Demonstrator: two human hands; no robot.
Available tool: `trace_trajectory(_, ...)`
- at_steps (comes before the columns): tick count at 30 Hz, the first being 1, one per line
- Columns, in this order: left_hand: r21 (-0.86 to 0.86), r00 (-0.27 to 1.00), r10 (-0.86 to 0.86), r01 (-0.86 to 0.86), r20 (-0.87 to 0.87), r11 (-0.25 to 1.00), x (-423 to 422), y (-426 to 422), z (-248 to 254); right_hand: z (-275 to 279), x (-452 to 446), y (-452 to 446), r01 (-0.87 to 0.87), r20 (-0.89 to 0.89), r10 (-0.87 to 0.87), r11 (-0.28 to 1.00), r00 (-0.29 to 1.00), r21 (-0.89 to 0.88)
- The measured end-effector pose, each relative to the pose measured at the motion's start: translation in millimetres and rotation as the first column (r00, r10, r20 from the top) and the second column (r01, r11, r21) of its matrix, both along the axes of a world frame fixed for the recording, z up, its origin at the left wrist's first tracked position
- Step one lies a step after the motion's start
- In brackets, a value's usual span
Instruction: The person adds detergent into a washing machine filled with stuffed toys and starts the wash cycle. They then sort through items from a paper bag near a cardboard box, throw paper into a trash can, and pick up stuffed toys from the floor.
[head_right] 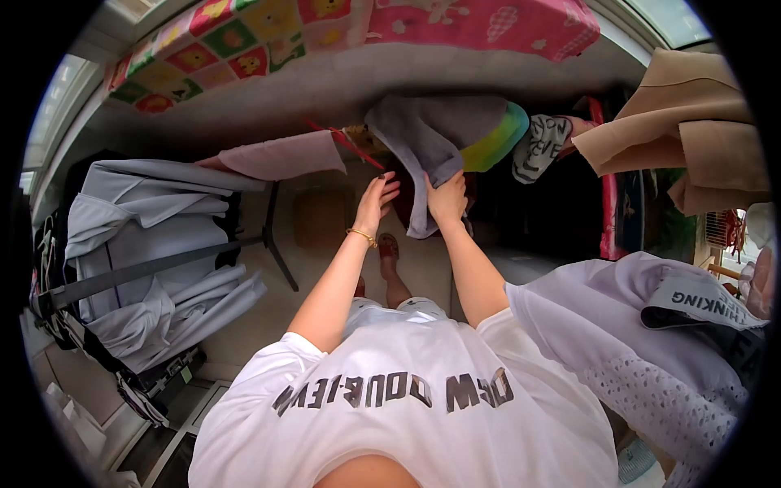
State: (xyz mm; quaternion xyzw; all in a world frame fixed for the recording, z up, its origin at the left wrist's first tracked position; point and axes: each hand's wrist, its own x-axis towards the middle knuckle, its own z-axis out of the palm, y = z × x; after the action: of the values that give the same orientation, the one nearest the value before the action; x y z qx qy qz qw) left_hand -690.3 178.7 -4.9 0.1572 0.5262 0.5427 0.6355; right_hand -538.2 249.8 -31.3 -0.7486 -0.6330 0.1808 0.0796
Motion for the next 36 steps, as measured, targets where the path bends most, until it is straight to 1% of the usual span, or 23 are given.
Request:
trace_trajectory(1, 0.023, 0.998, 0.035, -0.036, 0.049, 0.999, -1, -1, -6, -2, 0, -10, -0.023, 0.045, 0.026, 0.997, 0.999, -0.079)
trace_trajectory(2, 0.056, 1.0, 0.006, -0.007, 0.017, 0.998, 1, 0, -6, 3, -2, -19, -0.058, 0.045, 0.065, 0.987, 0.997, -0.151)
trace_trajectory(3, 0.117, 0.998, -0.06, 0.059, 0.003, 0.991, 1, 3, -14, 9, -3, -26, -0.091, 0.041, 0.103, 0.971, 0.994, -0.223)
trace_trajectory(5, 0.132, 0.984, -0.065, 0.088, -0.168, 0.987, 6, 8, -37, 15, 2, -36, -0.123, 0.006, 0.131, 0.943, 0.991, -0.309)
trace_trajectory(6, 0.071, 0.954, -0.023, 0.046, -0.299, 0.996, 4, 10, -55, 16, 4, -40, -0.134, -0.013, 0.138, 0.927, 0.99, -0.351)
trace_trajectory(7, 0.023, 0.884, 0.049, -0.043, -0.465, 0.999, 1, 11, -57, 15, 9, -43, -0.151, -0.086, 0.13, 0.935, 0.988, -0.32)
trace_trajectory(9, -0.041, 0.774, 0.075, -0.129, -0.629, 0.991, -11, 8, -61, 7, 22, -47, -0.176, -0.227, 0.119, 0.952, 0.967, -0.249)
trace_trajectory(10, -0.03, 0.782, 0.106, -0.158, -0.615, 0.987, -17, 6, -61, 10, 23, -51, -0.183, -0.349, 0.121, 0.971, 0.929, -0.151)
trace_trajectory(11, 0.004, 0.814, 0.129, -0.154, -0.567, 0.988, -24, 6, -60, 12, 23, -54, -0.164, -0.504, 0.047, 0.968, 0.863, -0.19)
trace_trajectory(12, 0.046, 0.867, 0.13, -0.123, -0.48, 0.991, -29, 4, -59, 15, 25, -58, -0.147, -0.641, -0.035, 0.962, 0.767, -0.228)
trace_trajectory(13, 0.088, 0.914, 0.118, -0.09, -0.389, 0.992, -33, 0, -54, 27, 25, -63, -0.133, -0.756, -0.12, 0.955, 0.643, -0.265)
trace_trajectory(14, 0.047, 0.951, 0.091, -0.08, -0.297, 0.996, -37, -4, -40, 51, 17, -73, -0.072, -0.83, -0.245, 0.944, 0.5, -0.322)
trace_trajectory(16, -0.042, 0.994, 0.034, -0.039, -0.109, 0.998, -42, -16, 1, 82, 13, -93, -0.037, -0.902, -0.361, 0.924, 0.236, -0.38)
trace_trajectory(17, -0.038, 0.998, 0.002, -0.005, -0.069, 0.999, -44, -23, 10, 92, 10, -105, -0.028, -0.911, -0.403, 0.913, 0.09, -0.407)
trace_trajectory(19, -0.031, 0.998, -0.062, 0.062, 0.005, 0.998, -50, -39, 25, 104, 7, -132, -0.01, -0.928, -0.372, 0.928, -0.025, -0.372)
trace_trajectory(21, 0.0, 0.989, -0.145, 0.145, 0.018, 0.989, -56, -56, 40, 114, 3, -162, 0.03, -0.927, -0.354, 0.932, -0.127, -0.36)
trace_trajectory(26, 0.011, 0.931, -0.364, 0.364, 0.043, 0.931, -55, -99, 75, 131, -6, -246, 0.177, -0.917, -0.252, 0.932, -0.308, -0.316)
trace_trajectory(29, 0.007, 0.862, -0.505, 0.505, 0.041, 0.863, -40, -126, 91, 142, 1, -296, 0.267, -0.915, -0.218, 0.91, -0.34, -0.317)
trace_trajectory(31, -0.004, 0.8, -0.598, 0.598, 0.048, 0.801, -26, -146, 100, 150, 9, -332, 0.358, -0.915, -0.201, 0.874, -0.349, -0.328)
trace_trajectory(36, -0.042, 0.591, -0.807, 0.806, 0.013, 0.59, 28, -201, 109, 154, 41, -433, 0.544, -0.92, -0.116, 0.776, -0.373, -0.319)
